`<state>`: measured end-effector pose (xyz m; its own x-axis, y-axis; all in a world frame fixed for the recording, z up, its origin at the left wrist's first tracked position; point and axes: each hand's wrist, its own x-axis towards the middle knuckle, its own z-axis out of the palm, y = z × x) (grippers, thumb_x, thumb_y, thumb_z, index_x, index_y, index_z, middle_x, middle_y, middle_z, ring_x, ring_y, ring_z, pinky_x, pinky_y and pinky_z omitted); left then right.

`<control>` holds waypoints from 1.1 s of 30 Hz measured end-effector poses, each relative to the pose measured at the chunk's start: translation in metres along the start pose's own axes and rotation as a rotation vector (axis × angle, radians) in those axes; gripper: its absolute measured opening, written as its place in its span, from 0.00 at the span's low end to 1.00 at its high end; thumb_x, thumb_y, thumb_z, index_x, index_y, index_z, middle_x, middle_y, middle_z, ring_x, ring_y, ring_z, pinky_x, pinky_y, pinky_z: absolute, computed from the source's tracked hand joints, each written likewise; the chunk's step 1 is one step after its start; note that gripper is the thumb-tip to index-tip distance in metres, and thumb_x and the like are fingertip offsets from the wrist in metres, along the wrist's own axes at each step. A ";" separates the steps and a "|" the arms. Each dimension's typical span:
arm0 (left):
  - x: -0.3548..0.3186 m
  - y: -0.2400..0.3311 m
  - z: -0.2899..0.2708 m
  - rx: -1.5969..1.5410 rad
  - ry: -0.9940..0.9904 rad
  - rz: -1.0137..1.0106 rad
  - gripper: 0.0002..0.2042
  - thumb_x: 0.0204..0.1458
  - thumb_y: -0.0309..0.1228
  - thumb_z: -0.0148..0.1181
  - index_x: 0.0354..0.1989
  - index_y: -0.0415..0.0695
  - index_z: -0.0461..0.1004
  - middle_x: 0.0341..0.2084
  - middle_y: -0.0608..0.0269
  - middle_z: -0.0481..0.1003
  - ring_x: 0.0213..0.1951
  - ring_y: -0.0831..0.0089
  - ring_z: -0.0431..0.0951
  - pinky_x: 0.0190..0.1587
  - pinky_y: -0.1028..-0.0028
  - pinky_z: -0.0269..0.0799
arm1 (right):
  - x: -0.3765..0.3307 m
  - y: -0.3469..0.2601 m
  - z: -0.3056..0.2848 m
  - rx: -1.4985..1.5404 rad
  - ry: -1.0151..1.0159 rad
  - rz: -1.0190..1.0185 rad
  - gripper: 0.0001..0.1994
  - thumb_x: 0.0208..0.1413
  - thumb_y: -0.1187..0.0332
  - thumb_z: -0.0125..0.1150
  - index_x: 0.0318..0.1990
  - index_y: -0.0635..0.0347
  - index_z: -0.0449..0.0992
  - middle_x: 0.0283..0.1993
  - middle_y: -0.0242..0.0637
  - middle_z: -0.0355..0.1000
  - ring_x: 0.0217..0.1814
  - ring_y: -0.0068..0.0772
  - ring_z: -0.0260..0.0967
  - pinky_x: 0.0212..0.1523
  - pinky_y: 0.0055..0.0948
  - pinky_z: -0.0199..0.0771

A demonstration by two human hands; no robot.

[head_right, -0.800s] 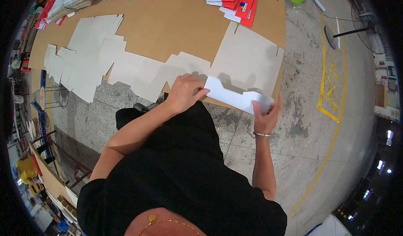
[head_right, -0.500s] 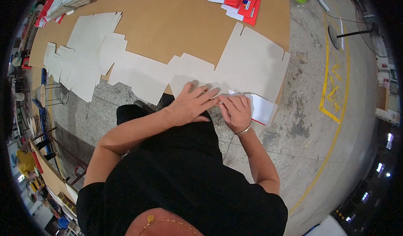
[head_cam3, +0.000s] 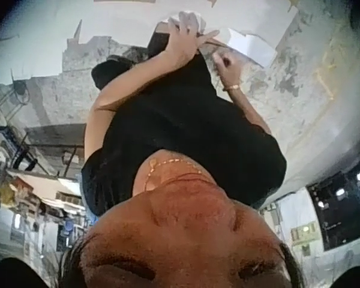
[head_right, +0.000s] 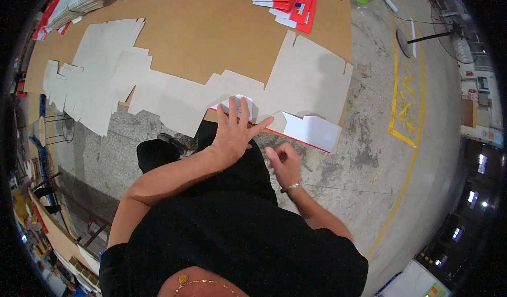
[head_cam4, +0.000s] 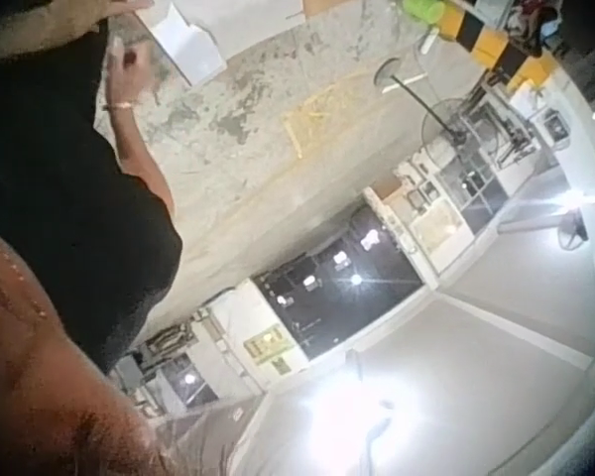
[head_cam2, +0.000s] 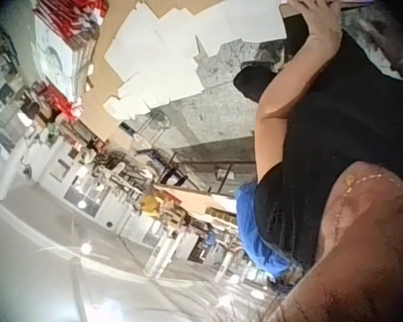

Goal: Sort and fold paper packaging or cardstock items at a industrial workbench.

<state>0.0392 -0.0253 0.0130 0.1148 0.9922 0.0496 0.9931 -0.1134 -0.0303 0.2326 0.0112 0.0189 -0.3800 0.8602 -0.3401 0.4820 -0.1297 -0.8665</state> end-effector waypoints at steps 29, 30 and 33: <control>-0.072 -0.163 -0.029 -0.230 -0.371 -0.099 0.26 0.49 0.28 0.55 0.61 0.55 0.68 0.59 0.54 0.68 0.54 0.55 0.74 0.53 0.59 0.71 | 0.097 -0.056 0.057 -1.036 -0.200 -0.963 0.24 0.63 0.55 0.49 0.66 0.45 0.66 0.75 0.44 0.50 0.76 0.57 0.43 0.69 0.69 0.37; -0.068 -0.169 -0.040 -0.277 -0.391 -0.078 0.19 0.49 0.29 0.57 0.51 0.52 0.75 0.50 0.58 0.75 0.41 0.58 0.80 0.42 0.60 0.75 | 0.096 -0.054 0.046 -1.031 -0.212 -0.962 0.24 0.63 0.55 0.49 0.66 0.45 0.66 0.75 0.44 0.50 0.76 0.57 0.43 0.69 0.69 0.37; -0.030 -0.199 -0.036 -0.546 -0.618 0.059 0.15 0.48 0.35 0.62 0.46 0.49 0.77 0.41 0.57 0.79 0.37 0.56 0.80 0.40 0.61 0.75 | 0.108 -0.045 0.008 -0.637 -0.088 -1.266 0.24 0.61 0.61 0.50 0.63 0.58 0.67 0.73 0.52 0.52 0.74 0.60 0.48 0.71 0.60 0.44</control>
<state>-0.1607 -0.0348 0.0533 0.2911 0.8156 -0.5000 0.8761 -0.0173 0.4818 0.1632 0.1055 0.0183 -0.8523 0.1897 0.4874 0.0430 0.9542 -0.2962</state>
